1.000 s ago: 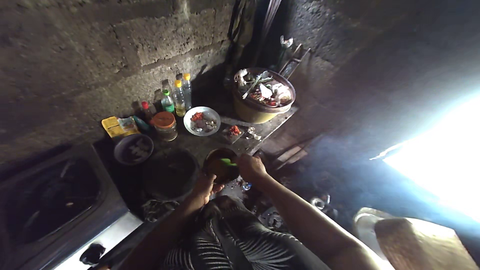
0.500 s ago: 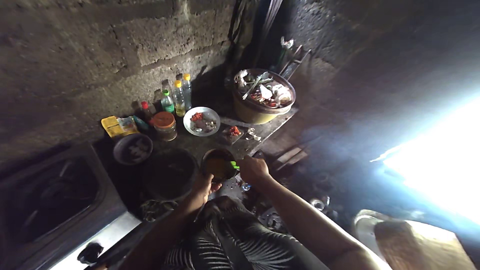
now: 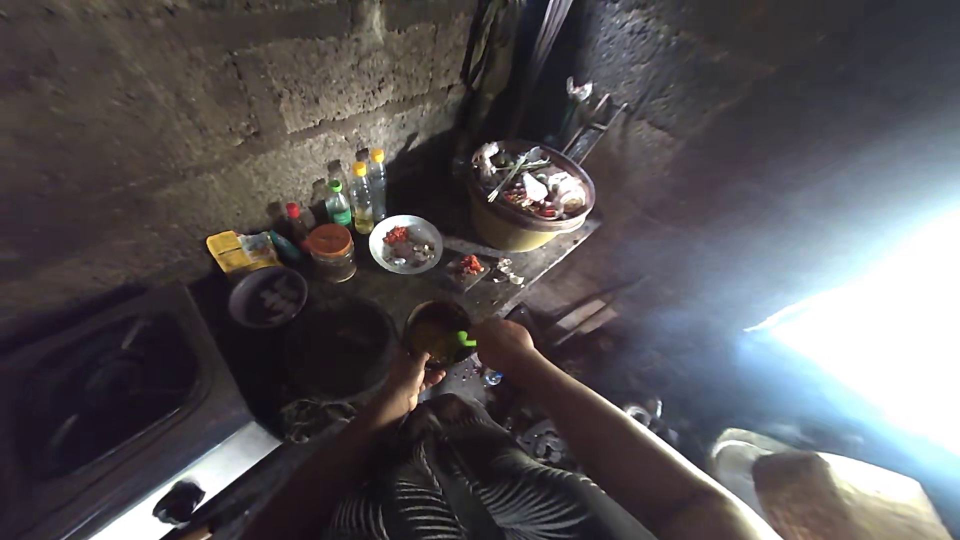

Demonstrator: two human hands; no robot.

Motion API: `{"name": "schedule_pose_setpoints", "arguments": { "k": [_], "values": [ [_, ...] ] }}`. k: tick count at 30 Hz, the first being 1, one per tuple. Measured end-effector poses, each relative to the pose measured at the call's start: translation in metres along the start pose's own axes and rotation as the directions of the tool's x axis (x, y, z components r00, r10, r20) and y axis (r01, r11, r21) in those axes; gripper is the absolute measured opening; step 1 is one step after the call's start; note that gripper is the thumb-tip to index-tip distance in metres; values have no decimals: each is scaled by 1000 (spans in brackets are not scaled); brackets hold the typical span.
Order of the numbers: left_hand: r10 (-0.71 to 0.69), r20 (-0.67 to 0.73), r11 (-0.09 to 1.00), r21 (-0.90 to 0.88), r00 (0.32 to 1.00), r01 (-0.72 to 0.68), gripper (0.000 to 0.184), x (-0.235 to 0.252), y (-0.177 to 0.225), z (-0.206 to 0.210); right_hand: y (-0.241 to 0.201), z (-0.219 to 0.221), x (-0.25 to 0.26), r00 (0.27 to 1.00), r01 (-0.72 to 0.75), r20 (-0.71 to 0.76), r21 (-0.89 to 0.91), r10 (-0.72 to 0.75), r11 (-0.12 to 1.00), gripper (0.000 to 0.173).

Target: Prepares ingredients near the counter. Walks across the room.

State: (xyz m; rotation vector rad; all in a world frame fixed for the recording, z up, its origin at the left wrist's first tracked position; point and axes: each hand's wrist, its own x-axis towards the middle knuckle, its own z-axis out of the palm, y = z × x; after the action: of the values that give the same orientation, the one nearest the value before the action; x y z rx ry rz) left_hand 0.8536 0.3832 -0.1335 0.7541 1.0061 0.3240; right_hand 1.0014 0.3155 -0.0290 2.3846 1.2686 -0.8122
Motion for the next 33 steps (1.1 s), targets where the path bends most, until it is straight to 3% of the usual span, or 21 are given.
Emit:
{"name": "schedule_pose_setpoints", "arguments": {
  "k": [2,6,9,13,16,19,23,26,29,33],
  "values": [
    [-5,-15,1000,-10,1000,5,56,0,1,-1,4,1,3,997,78,9,34,-78,996,35],
    [-4,-13,1000,18,1000,5,54,0,0,0,2,0,1,999,-5,-51,5,5,1000,34],
    [8,-20,1000,8,1000,-8,57,2,-2,-1,10,3,9,994,105,-5,50,-105,993,35],
    [5,-10,1000,11,1000,-5,55,2,-3,0,4,-3,-1,1000,6,-23,-4,-6,1000,34],
    [-2,-20,1000,0,1000,2,58,1,-2,0,12,1,4,992,127,-4,66,-127,990,34],
    [2,-22,1000,2,1000,-2,57,-1,-3,1,7,-2,-1,999,19,-34,-3,-19,1000,34],
    [8,-30,1000,2,1000,-8,62,-2,-3,2,12,0,3,993,115,-3,38,-115,993,34],
    [12,-30,1000,-6,999,-12,57,-2,-3,3,6,-3,-1,999,4,-49,-26,-6,1000,32],
    [6,-37,1000,-8,999,-6,60,-2,-2,4,14,0,6,993,118,-4,40,-118,992,34],
    [19,-34,1000,-5,999,-19,62,0,-4,4,8,-3,1,999,16,-42,-6,-17,1000,35]
  ]
}}
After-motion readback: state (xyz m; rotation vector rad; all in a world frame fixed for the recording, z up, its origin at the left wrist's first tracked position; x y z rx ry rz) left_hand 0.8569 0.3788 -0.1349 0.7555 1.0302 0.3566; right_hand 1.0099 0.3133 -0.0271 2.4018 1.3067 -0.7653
